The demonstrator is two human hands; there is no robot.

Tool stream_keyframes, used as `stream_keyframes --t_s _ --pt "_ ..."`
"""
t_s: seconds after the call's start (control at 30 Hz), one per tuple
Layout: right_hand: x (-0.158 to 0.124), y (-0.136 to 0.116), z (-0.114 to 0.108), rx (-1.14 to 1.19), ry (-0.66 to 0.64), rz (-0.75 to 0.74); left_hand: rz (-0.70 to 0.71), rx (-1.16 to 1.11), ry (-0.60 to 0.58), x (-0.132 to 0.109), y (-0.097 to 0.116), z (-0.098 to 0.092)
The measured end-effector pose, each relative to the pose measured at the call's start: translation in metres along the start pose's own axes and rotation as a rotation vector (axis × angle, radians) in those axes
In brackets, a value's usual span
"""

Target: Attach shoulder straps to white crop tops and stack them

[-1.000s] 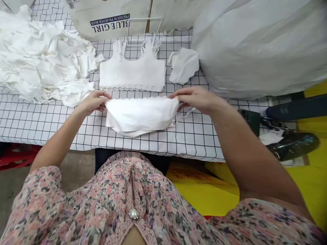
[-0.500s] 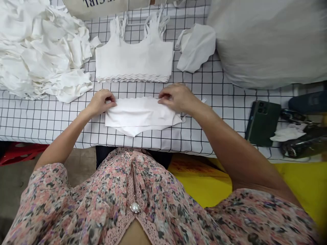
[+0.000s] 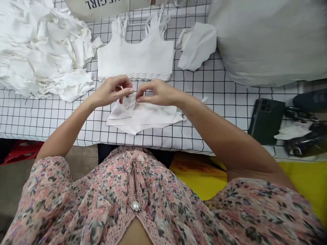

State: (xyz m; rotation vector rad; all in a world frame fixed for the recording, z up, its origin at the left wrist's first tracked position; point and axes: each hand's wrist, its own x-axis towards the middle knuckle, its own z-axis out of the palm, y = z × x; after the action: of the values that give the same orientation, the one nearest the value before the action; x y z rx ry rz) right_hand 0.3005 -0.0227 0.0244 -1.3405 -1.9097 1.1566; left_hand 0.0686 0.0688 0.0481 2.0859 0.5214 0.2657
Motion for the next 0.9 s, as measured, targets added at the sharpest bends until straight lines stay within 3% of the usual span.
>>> stream_keyframes --t_s 0.1,0.2,0.3,0.43,0.53,0.63,0.73,0.8,0.9 --pt "-0.012 0.016 -0.004 -0.154 0.099 0.102 -0.031 0.217 -0.068 -0.01 -0.025 -0.004" --pt "-0.031 0.035 -0.004 -0.377 0.103 0.286 -0.077 0.36 -0.045 -0.021 -0.05 0.005" --pt "-0.049 0.05 -0.002 -0.448 0.121 0.389 -0.066 0.267 0.034 -0.029 -0.064 0.013" --pt "-0.065 0.061 -0.005 -0.401 0.134 0.368 -0.096 -0.03 0.202 -0.033 -0.068 0.012" --pt "-0.066 0.059 -0.005 -0.375 0.192 0.289 -0.107 -0.222 0.277 -0.031 -0.058 0.012" --pt "-0.051 0.039 0.004 -0.22 0.283 0.132 -0.109 -0.277 0.273 -0.025 -0.034 0.019" --pt "-0.029 0.011 0.011 0.055 0.234 0.033 -0.074 -0.272 0.231 -0.014 -0.005 0.023" --pt "-0.02 -0.005 0.008 0.17 0.176 0.042 -0.016 -0.287 0.244 -0.008 0.009 0.017" --pt "-0.022 -0.022 -0.009 0.197 0.237 0.086 0.023 -0.26 0.287 -0.001 0.02 -0.003"
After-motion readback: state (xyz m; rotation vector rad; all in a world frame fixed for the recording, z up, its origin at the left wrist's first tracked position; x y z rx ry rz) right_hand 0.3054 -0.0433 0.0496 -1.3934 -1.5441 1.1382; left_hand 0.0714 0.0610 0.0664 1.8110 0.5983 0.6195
